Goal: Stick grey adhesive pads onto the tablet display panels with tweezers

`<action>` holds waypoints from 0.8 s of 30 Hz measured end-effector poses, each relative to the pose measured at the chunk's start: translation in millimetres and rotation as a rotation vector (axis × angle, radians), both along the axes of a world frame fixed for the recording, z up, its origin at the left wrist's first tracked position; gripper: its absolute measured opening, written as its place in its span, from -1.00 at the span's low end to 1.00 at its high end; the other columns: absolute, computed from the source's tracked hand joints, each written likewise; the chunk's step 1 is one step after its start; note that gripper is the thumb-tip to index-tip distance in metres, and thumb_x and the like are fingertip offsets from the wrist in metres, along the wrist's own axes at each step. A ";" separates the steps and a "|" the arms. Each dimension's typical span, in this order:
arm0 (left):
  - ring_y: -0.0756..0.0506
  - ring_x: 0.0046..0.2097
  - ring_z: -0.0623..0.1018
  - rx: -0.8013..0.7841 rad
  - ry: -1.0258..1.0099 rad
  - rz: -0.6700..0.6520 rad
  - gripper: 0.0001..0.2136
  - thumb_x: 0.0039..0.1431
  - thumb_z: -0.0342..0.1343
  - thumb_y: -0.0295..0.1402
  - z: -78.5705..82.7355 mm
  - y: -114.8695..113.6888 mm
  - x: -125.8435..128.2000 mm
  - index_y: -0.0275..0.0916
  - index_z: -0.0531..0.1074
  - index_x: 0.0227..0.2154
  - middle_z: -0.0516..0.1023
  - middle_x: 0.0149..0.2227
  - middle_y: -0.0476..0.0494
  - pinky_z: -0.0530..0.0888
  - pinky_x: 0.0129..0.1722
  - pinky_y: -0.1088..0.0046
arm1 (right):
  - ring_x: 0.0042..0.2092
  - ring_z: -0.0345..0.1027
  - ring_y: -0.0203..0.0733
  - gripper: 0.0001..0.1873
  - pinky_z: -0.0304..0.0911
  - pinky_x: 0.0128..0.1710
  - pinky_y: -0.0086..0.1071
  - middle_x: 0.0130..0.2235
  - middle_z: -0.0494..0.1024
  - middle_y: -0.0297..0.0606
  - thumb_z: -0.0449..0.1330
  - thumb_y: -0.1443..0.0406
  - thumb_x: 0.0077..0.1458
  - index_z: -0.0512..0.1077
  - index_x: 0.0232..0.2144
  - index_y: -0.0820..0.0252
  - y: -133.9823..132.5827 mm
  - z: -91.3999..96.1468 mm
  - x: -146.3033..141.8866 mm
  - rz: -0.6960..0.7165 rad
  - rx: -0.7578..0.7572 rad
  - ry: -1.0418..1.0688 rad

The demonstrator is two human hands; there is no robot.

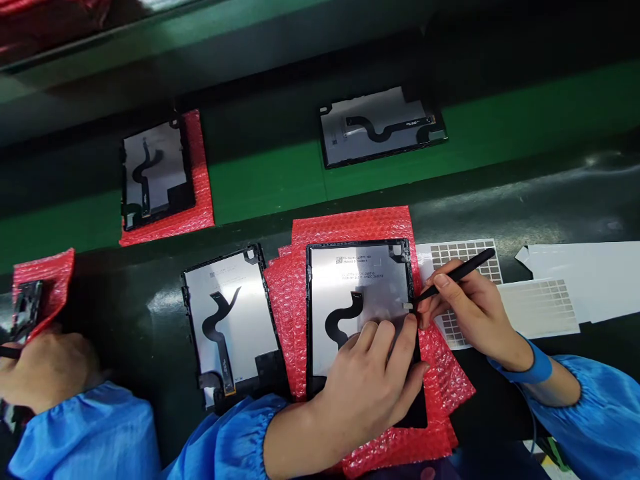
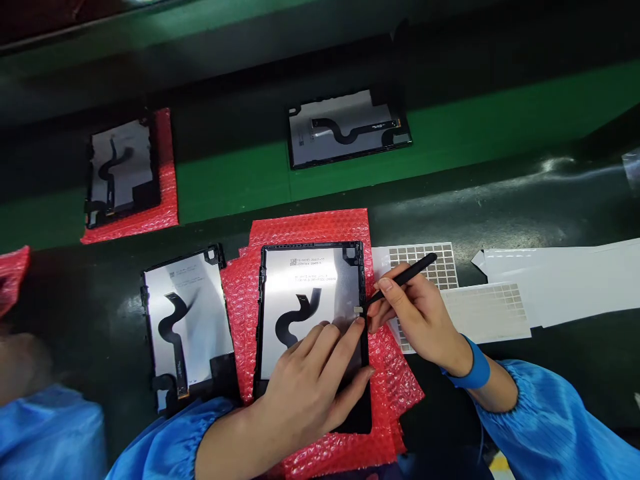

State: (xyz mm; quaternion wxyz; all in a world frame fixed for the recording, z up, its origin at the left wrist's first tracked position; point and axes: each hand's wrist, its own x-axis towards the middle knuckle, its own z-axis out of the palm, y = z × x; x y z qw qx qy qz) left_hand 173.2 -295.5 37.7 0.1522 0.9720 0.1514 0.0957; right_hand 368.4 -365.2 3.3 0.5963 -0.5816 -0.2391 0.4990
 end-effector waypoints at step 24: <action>-0.24 -0.20 0.59 0.022 0.059 0.005 -0.50 0.48 -0.07 -0.27 3.5 -1.7 5.4 -0.59 0.31 0.28 0.55 -0.15 -0.37 0.64 -0.34 0.26 | -0.53 0.58 -0.22 -0.69 0.58 -0.51 -0.38 -0.45 0.65 -0.34 0.30 0.00 0.34 0.46 -0.25 0.08 0.9 0.0 2.7 -0.013 0.065 -0.026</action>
